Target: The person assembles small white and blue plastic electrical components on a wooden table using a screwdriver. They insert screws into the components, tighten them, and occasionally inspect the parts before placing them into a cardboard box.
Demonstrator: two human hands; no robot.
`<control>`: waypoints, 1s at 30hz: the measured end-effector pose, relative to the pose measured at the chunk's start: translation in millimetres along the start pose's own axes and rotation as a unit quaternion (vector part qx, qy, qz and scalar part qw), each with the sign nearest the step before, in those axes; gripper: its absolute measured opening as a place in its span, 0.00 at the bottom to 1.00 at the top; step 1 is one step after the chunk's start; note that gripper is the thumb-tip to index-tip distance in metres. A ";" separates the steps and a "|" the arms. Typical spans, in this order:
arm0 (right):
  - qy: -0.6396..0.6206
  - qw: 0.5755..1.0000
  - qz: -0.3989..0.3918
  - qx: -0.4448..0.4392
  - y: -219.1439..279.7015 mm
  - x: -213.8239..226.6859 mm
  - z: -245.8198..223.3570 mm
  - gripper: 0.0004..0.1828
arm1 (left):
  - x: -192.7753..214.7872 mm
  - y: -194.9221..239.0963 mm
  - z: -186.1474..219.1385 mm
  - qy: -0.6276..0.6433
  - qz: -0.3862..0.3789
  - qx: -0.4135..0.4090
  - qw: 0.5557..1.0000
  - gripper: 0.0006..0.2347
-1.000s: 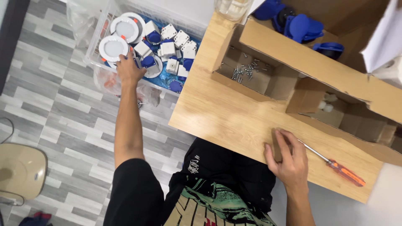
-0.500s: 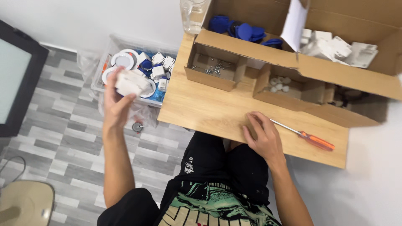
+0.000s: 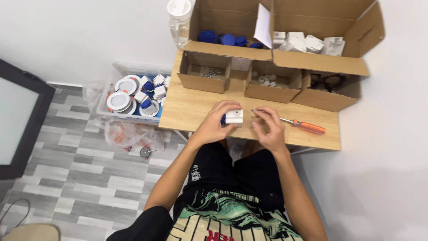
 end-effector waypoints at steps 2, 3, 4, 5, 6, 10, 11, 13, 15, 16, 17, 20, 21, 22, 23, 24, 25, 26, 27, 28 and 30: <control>-0.043 0.999 -0.030 -0.006 5.2 -4.3 8.2 0.23 | -11.4 -8.0 2.4 -0.014 -0.020 0.022 0.999 0.25; -0.037 0.999 -0.027 -0.003 3.3 -1.4 4.1 0.23 | -18.3 -8.6 -2.3 -0.013 -0.021 0.016 1.000 0.25; -0.051 0.998 -0.044 -0.019 1.3 -0.5 1.6 0.27 | -25.4 -10.0 -8.4 -0.017 -0.027 0.025 0.999 0.26; -0.069 0.995 -0.060 -0.035 -1.2 -4.4 -1.3 0.31 | -28.4 -10.3 -15.8 -0.025 -0.033 0.036 0.998 0.27; -0.067 0.996 -0.056 -0.031 -8.4 -2.7 0.4 0.31 | -28.7 -16.7 -8.6 -0.028 -0.033 0.032 0.999 0.27; -0.065 0.992 -0.090 -0.061 -2.8 -2.9 -6.2 0.36 | -41.6 -5.3 9.2 -0.011 -0.065 0.035 0.997 0.26; -0.057 0.992 -0.093 -0.059 -11.2 -4.2 -2.0 0.36 | -40.3 -12.9 11.3 -0.008 -0.067 0.024 0.997 0.26; -0.063 0.992 -0.091 -0.068 -6.7 -4.1 4.0 0.36 | -36.1 -12.9 19.4 -0.011 -0.081 0.026 0.996 0.27; -0.072 0.990 -0.094 -0.081 -5.0 -4.6 7.9 0.36 | -34.6 -12.5 16.7 -0.011 -0.095 0.033 0.995 0.27; -0.076 0.990 -0.088 -0.081 -5.8 -4.4 7.6 0.35 | -34.8 -12.4 10.5 0.010 -0.102 0.035 0.994 0.27; -0.080 0.990 -0.083 -0.080 -7.0 -4.1 7.8 0.35 | -34.9 -12.7 4.5 0.031 -0.109 0.037 0.993 0.26; -0.080 0.991 -0.081 -0.071 -6.3 -5.2 8.6 0.34 | -31.1 -16.9 13.1 0.048 -0.081 0.054 0.994 0.19; -0.082 0.990 -0.082 -0.075 -6.3 -6.0 9.2 0.34 | -34.5 -17.3 11.0 0.048 -0.082 0.059 0.994 0.19; -0.079 0.992 -0.077 -0.058 -6.9 -6.0 8.2 0.34 | -36.1 -17.9 8.4 0.052 -0.058 0.069 0.995 0.15; -0.076 0.994 -0.072 -0.038 -10.5 -6.3 9.4 0.34 | -36.8 -21.8 5.4 0.054 -0.033 0.077 0.995 0.12; -0.077 0.994 -0.072 -0.038 -8.8 -5.2 6.7 0.34 | -40.7 -18.6 4.0 0.053 -0.032 0.078 0.995 0.12; -0.076 0.994 -0.070 -0.037 -9.6 -5.0 5.4 0.33 | -42.4 -18.0 0.8 0.058 -0.022 0.093 0.994 0.11; -0.074 0.994 -0.067 -0.035 -10.4 -5.1 4.4 0.33 | -43.9 -17.3 -2.9 0.063 -0.011 0.109 0.992 0.10; -0.077 0.994 -0.070 -0.040 -10.3 -6.3 5.2 0.33 | -46.1 -17.5 -3.7 0.064 -0.011 0.115 0.991 0.10; -0.070 0.995 -0.067 -0.032 -10.1 -7.1 5.3 0.33 | -46.5 -17.5 -4.7 0.071 0.009 0.115 0.991 0.10; -0.064 0.995 -0.066 -0.025 -7.5 -6.0 4.2 0.33 | -50.3 -14.4 -3.0 0.079 0.031 0.119 0.989 0.11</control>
Point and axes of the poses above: each hand's wrist, its own y-axis away from the middle knuckle, its own x-axis out of the back of the hand, z = x × y, the point moved 4 cm from there along -y, towards the middle knuckle, and after that the axes turned 8 degrees about x, right-handed, at the moved point
